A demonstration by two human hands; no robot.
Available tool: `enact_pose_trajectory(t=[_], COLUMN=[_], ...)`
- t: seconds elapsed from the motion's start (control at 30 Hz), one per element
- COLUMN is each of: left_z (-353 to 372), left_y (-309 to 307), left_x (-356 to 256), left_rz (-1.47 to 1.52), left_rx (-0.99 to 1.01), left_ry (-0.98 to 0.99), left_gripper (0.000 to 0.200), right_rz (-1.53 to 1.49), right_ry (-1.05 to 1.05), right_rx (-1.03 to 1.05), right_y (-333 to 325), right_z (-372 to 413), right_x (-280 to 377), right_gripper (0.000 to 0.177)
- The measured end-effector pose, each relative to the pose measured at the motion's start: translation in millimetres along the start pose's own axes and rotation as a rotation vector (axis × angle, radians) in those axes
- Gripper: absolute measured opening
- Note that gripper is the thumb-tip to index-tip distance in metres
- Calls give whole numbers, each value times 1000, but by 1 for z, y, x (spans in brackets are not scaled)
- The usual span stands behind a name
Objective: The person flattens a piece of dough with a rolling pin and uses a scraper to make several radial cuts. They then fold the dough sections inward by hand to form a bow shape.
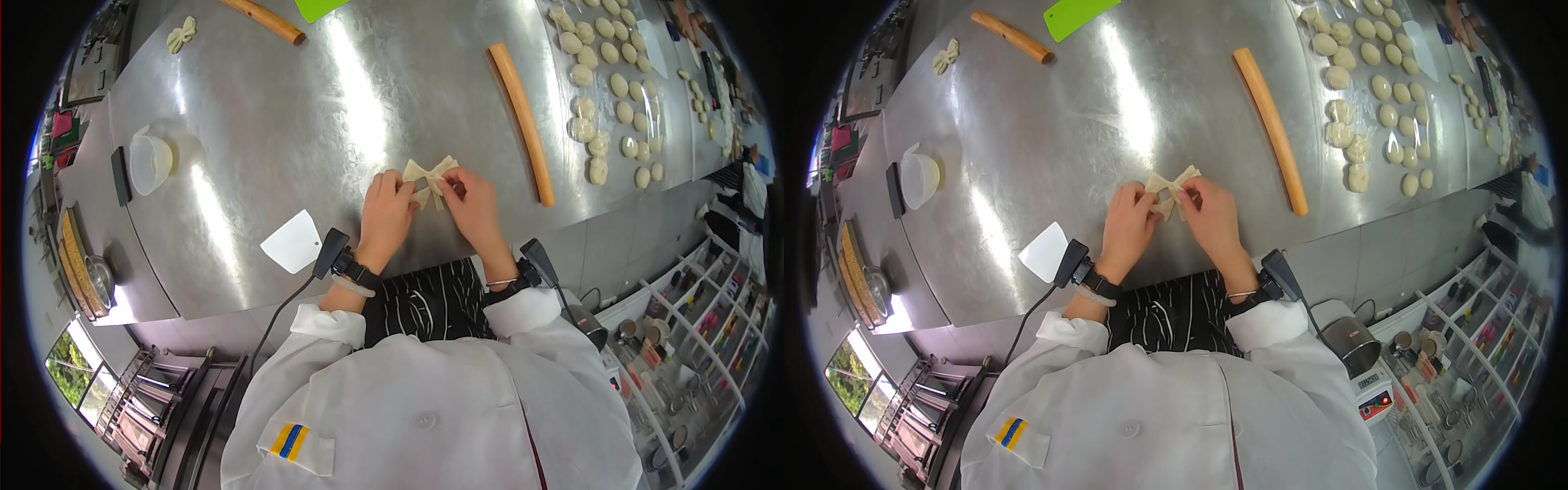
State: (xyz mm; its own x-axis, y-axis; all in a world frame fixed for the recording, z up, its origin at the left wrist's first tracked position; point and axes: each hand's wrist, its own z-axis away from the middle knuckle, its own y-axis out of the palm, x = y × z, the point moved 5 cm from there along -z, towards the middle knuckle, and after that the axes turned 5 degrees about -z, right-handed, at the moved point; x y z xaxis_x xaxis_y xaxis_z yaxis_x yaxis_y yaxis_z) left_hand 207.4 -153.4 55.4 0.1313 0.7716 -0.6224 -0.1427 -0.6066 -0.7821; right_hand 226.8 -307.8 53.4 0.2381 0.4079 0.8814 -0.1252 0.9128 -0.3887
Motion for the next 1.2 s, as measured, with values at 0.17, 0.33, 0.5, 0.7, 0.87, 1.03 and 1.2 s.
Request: enact_pose_trajectory(t=[0.17,0.33,0.5,0.7,0.87,1.03,1.2], left_z=[-5,-5,-5,-16,-16,-15,-16], left_y=[-2,0,-5,-7,-9,-3,-8], left_x=[-4,3,7,7,12,20,12], left_rz=[-80,-13,-29,-37,119,40,188], left_rx=[91,95,-51,-45,0,-8,-105], left_ry=[59,43,34,15,26,30,-36], left_gripper=[26,22,21,23,18,12,8], right_rz=[-24,-10,3,-10,31,18,16], right_ry=[11,7,-29,32,-27,-43,-79], right_rx=[-3,-10,-16,3,8,-6,46], right_y=[1,0,2,1,4,9,23], right_z=[0,1,2,2,4,6,9], right_x=[-1,-3,-3,-2,2,4,7], right_gripper=[14,15,15,15,16,16,22])
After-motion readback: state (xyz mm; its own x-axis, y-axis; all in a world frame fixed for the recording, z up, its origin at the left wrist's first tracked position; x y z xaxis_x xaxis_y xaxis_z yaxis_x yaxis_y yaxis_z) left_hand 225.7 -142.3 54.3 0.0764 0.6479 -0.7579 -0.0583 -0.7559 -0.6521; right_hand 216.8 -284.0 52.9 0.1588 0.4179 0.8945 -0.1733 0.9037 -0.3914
